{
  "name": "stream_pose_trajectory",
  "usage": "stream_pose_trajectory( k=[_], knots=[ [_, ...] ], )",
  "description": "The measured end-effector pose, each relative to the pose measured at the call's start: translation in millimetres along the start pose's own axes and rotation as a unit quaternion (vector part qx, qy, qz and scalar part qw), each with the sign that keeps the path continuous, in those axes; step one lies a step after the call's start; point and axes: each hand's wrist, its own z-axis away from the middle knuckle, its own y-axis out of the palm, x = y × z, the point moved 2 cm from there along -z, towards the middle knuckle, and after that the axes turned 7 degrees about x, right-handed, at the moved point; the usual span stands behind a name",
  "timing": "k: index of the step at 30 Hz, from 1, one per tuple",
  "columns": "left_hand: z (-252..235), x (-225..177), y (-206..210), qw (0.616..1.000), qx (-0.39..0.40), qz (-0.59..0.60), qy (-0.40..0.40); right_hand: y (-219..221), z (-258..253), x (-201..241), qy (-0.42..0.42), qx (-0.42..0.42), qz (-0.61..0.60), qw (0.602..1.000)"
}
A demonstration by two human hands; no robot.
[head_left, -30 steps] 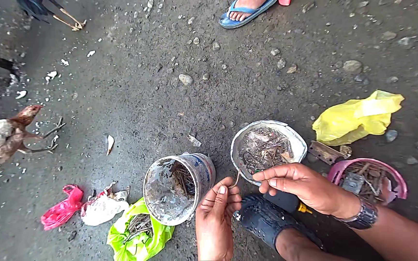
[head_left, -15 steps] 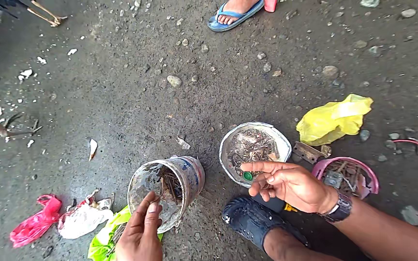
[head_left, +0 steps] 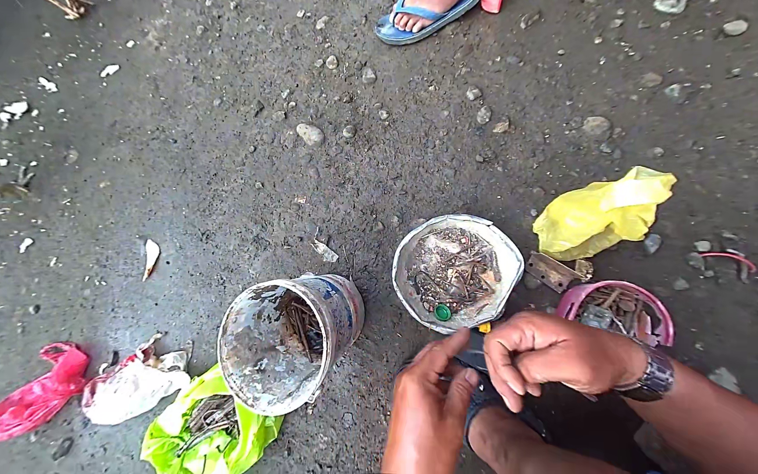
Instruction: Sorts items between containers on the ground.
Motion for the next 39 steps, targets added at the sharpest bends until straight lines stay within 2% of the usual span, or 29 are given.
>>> stream_pose_trajectory(
  k=[3,6,10,13,15,17,19,21,22,24,26,29,32,35,39],
  knots=[
    [-3,-1,6,0.999,0.016,0.034,-0.005,4,-2,-5,-0.018,0.016,-0.059,0.998],
    [9,-9,-11,0.998,-0.061,-0.035,0.001,7,-8,-11,-0.032,0.019,-0.09,0.995],
    [46,-41,-60,0.982,-0.145,-0.115,0.027,6,-15,-2,-0.065,0.024,-0.084,0.994],
    [69,-60,-95,0.959,-0.228,-0.168,0.023,0,-20,9,-0.06,0.004,-0.019,0.998],
    [75,-54,-124,0.925,-0.299,-0.235,-0.002,-13,-19,12,0.006,-0.094,0.094,0.991],
    [74,-31,-152,0.887,-0.333,-0.316,-0.06,-35,-18,6,0.098,-0.212,0.261,0.937],
    [73,-16,-165,0.886,-0.319,-0.319,-0.112,-63,-16,-8,0.186,-0.283,0.418,0.843],
    [71,-19,-160,0.897,-0.322,-0.287,-0.096,-85,-10,-26,0.244,-0.319,0.511,0.76],
    [69,-24,-152,0.9,-0.331,-0.274,-0.068,-91,-9,-33,0.268,-0.323,0.538,0.731],
    [60,-37,-127,0.91,-0.332,-0.248,0.006,-95,-13,-44,0.303,-0.307,0.578,0.693],
    [37,-40,-92,0.925,-0.289,-0.24,0.055,-93,-22,-56,0.313,-0.299,0.618,0.656],
    [-23,-15,-38,0.928,-0.208,-0.307,0.03,-85,-34,-68,0.325,-0.31,0.642,0.621],
    [-84,22,-7,0.935,-0.132,-0.328,-0.028,-87,-41,-66,0.35,-0.306,0.631,0.621],
    [-124,43,6,0.939,-0.1,-0.322,-0.072,-89,-36,-59,0.353,-0.288,0.617,0.642],
    [-153,55,10,0.942,-0.101,-0.316,-0.046,-84,-15,-42,0.328,-0.335,0.56,0.683]
  ],
)
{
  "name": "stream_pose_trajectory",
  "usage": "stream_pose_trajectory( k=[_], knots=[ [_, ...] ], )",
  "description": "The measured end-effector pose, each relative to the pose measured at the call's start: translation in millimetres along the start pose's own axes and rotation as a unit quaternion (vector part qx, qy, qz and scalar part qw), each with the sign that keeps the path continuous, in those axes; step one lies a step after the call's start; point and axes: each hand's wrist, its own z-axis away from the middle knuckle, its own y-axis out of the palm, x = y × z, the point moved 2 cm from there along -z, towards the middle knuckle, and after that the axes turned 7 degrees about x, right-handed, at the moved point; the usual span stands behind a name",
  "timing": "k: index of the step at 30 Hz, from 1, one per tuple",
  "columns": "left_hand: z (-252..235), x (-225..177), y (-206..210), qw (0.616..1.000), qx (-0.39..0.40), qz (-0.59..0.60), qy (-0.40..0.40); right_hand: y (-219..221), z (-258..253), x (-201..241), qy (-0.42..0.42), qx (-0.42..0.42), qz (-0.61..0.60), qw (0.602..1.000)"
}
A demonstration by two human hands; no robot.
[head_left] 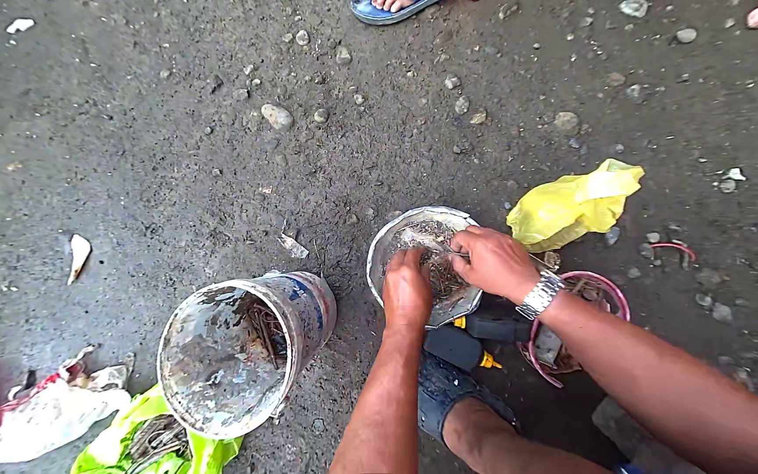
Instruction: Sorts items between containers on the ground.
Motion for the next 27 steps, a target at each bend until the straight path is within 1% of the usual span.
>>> stream_pose_trajectory(
  k=[1,2,3,4,5,6,7,8,9,10,11,12,13,15,22,27],
  knots=[
    [-3,-1,0,1.0,-0.004,0.027,0.009,-3,4,-5,0.015,0.009,-0.033,0.999],
    [-4,-3,-2,0.997,0.0,0.078,0.016,-6,9,-10,0.031,0.022,-0.073,0.997],
    [-5,-4,-4,0.987,0.012,0.158,0.013,-9,13,-14,0.045,0.032,-0.114,0.992],
    [-4,-6,-5,0.964,0.03,0.262,0.0,-11,16,-16,0.056,0.038,-0.152,0.986],
    [-2,-8,-5,0.926,0.048,0.375,-0.018,-12,20,-17,0.062,0.04,-0.188,0.979],
    [2,-10,-5,0.879,0.057,0.473,-0.037,-12,23,-16,0.064,0.039,-0.222,0.972],
    [5,-13,-6,0.838,0.056,0.541,-0.051,-11,25,-14,0.062,0.038,-0.257,0.964],
    [9,-15,-8,0.808,0.046,0.584,-0.063,-10,26,-11,0.052,0.04,-0.304,0.95],
    [12,-17,-11,0.787,0.032,0.612,-0.076,-8,26,-8,0.036,0.045,-0.368,0.928],
    [16,-18,-15,0.77,0.024,0.632,-0.087,-5,27,-5,0.014,0.049,-0.446,0.893],
    [19,-19,-19,0.756,0.021,0.648,-0.093,-2,28,-2,-0.005,0.056,-0.524,0.85],
    [21,-19,-22,0.746,0.02,0.658,-0.097,-1,28,1,-0.012,0.069,-0.581,0.811],
    [24,-18,-25,0.741,0.021,0.664,-0.1,0,28,3,-0.01,0.085,-0.615,0.784],
    [28,-16,-30,0.736,0.021,0.669,-0.105,5,25,3,0.0,0.105,-0.648,0.754],
    [37,-9,-38,0.722,-0.003,0.682,-0.119,8,22,4,0.03,0.13,-0.715,0.686],
    [41,-6,-38,0.713,-0.007,0.693,-0.104,11,22,4,0.03,0.126,-0.744,0.656]
  ],
)
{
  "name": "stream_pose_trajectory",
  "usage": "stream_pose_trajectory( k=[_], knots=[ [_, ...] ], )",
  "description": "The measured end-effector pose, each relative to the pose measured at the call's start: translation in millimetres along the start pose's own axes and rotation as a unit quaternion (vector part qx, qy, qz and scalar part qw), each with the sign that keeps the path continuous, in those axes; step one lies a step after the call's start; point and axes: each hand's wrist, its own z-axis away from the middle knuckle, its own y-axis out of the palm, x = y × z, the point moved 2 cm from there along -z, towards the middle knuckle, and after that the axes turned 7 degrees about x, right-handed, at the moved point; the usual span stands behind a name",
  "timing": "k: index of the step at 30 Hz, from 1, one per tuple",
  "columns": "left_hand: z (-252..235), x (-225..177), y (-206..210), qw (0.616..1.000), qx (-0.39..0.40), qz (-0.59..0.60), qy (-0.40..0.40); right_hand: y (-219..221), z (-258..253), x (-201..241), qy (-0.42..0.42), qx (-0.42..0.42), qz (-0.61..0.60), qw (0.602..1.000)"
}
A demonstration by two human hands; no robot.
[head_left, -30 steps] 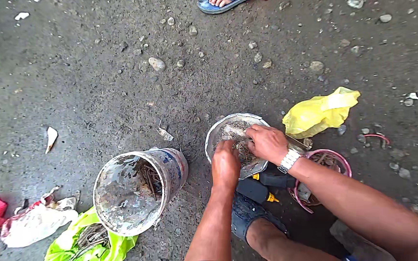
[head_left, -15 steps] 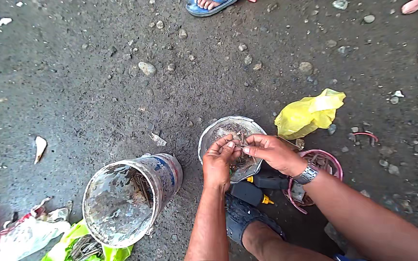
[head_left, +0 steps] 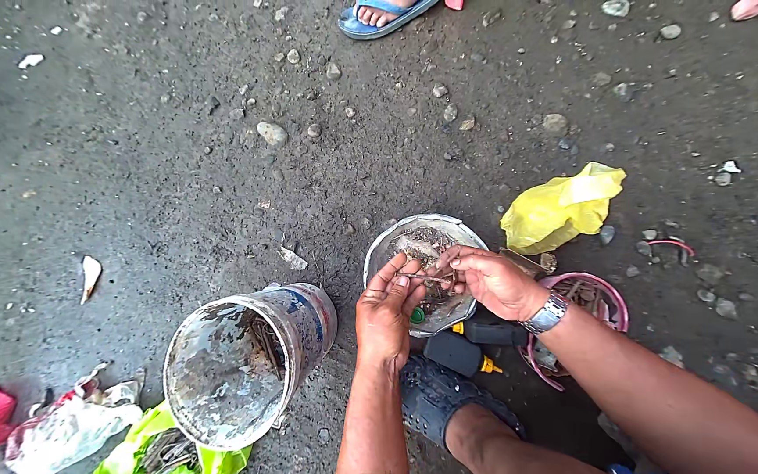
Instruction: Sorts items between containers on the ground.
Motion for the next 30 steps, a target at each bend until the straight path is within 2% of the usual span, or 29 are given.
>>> stream_pose_trajectory(
  k=[11,22,30],
  knots=[
    [0,2,-4,0.998,-0.043,0.044,-0.004,10,6,-1,-0.064,0.023,0.078,0.995],
    [2,2,-4,0.997,-0.054,0.057,-0.003,13,5,-5,-0.008,0.011,0.066,0.998],
    [1,7,-3,0.999,-0.026,0.048,0.003,14,5,-3,0.034,0.05,0.064,0.996]
  ],
)
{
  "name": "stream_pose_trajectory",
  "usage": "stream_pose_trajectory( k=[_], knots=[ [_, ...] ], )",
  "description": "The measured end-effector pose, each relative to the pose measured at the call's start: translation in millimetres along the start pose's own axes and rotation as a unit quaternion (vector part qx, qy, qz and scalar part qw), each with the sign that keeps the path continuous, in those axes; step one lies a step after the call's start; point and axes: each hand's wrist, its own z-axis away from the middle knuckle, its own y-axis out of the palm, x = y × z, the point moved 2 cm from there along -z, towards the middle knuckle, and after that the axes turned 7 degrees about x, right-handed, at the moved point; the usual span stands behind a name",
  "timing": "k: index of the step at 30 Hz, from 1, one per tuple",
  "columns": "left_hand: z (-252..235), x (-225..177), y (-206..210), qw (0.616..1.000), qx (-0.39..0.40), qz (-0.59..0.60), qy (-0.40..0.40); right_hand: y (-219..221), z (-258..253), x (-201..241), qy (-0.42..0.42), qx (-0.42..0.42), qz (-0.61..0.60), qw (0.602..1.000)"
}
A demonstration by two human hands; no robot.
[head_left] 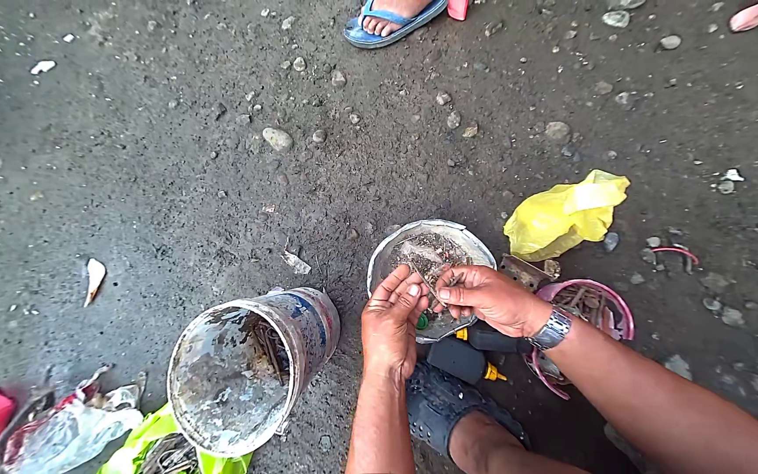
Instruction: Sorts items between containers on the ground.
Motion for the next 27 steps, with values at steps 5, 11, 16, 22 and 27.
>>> stream_pose_trajectory(
  k=[5,11,16,22,27],
  knots=[
    [1.0,0.5,2.6,1.0,-0.001,-0.018,0.009,2.4,1.1,1.5,0.004,0.035,0.003,0.999],
    [2.3,1.2,0.8,0.996,0.052,-0.075,-0.006,3.7,1.7,2.0,0.006,0.057,0.004,0.998],
    [3.0,2.0,1.7,0.993,0.046,-0.111,-0.004,1.0,1.6,-2.0,0.019,0.034,0.006,0.999],
    [2.6,6.8,3.3,0.996,0.048,-0.079,0.009,1.0,3.2,-0.4,0.022,0.023,0.005,0.999],
    [3.6,9.2,3.6,0.996,0.048,-0.065,0.023,0.2,2.6,-0.8,0.02,0.027,0.006,0.999]
  ],
)
